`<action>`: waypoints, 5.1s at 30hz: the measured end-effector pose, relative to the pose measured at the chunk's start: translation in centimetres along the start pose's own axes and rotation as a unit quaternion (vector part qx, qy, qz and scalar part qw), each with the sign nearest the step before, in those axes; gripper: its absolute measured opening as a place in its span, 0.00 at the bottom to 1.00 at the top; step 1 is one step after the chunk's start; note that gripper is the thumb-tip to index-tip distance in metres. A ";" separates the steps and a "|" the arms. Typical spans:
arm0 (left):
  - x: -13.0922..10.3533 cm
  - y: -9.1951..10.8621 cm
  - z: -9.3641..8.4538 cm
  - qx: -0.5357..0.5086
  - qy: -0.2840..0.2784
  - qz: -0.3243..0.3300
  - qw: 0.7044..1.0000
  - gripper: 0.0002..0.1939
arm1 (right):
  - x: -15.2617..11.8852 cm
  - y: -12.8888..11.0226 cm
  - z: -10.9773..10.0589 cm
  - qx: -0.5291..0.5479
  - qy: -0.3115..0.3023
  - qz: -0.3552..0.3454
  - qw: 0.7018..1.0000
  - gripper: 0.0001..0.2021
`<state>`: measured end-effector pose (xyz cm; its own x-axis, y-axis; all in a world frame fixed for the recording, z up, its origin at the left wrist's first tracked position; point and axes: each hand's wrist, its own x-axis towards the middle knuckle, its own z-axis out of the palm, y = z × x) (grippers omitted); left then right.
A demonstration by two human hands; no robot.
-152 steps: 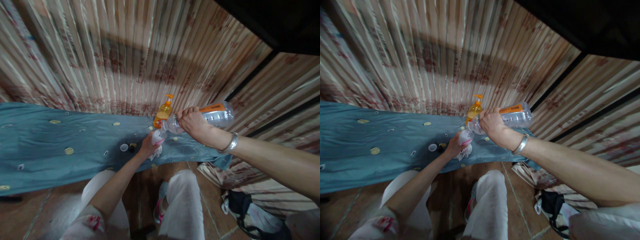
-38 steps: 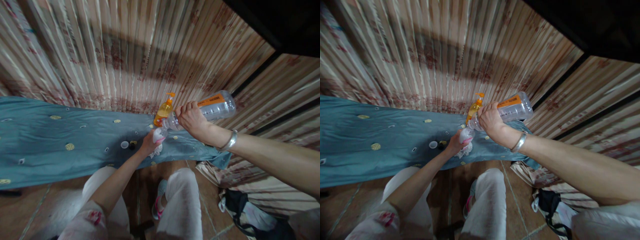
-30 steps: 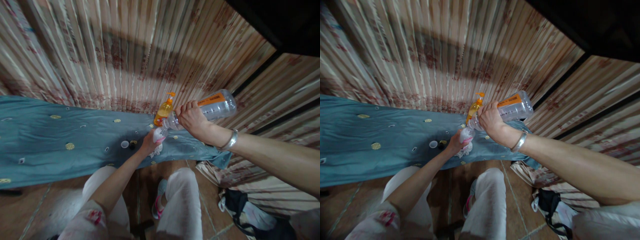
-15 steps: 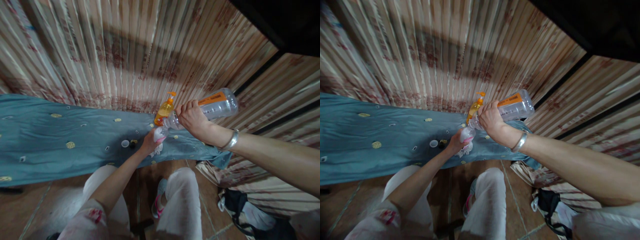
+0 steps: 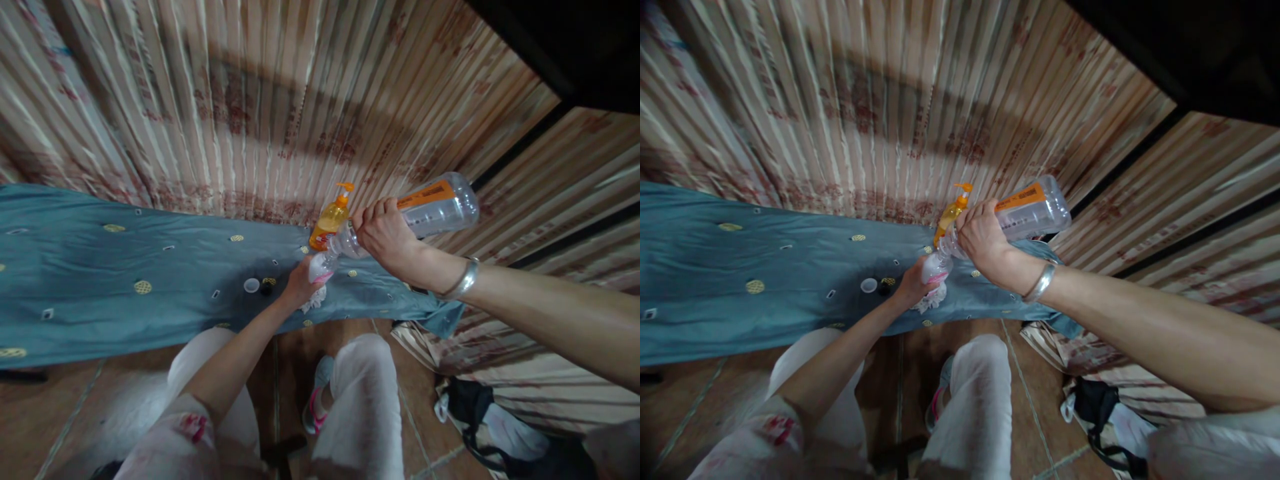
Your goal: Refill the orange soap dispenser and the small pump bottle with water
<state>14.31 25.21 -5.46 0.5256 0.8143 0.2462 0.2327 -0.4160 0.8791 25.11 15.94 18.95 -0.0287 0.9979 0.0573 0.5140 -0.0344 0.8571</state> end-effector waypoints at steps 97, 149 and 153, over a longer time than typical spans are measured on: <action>0.0 0.5 0.3 0.009 -0.003 -0.009 1.000 0.31 | 0.4 -0.5 -0.3 -0.030 0.043 -0.017 0.998 0.28; 0.1 -0.6 -0.1 -0.019 0.006 0.010 1.000 0.32 | -3.5 2.6 7.3 0.202 -0.102 -0.049 0.973 0.32; 0.0 -0.7 -0.2 -0.018 0.007 0.011 1.000 0.33 | -3.5 2.4 7.4 0.229 -0.113 -0.039 0.966 0.30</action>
<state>14.03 25.60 -5.98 0.5190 0.8106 0.2713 0.1912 -0.4195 0.8874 32.80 12.74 16.97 0.0792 0.9847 -0.1554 0.8445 0.0165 0.5353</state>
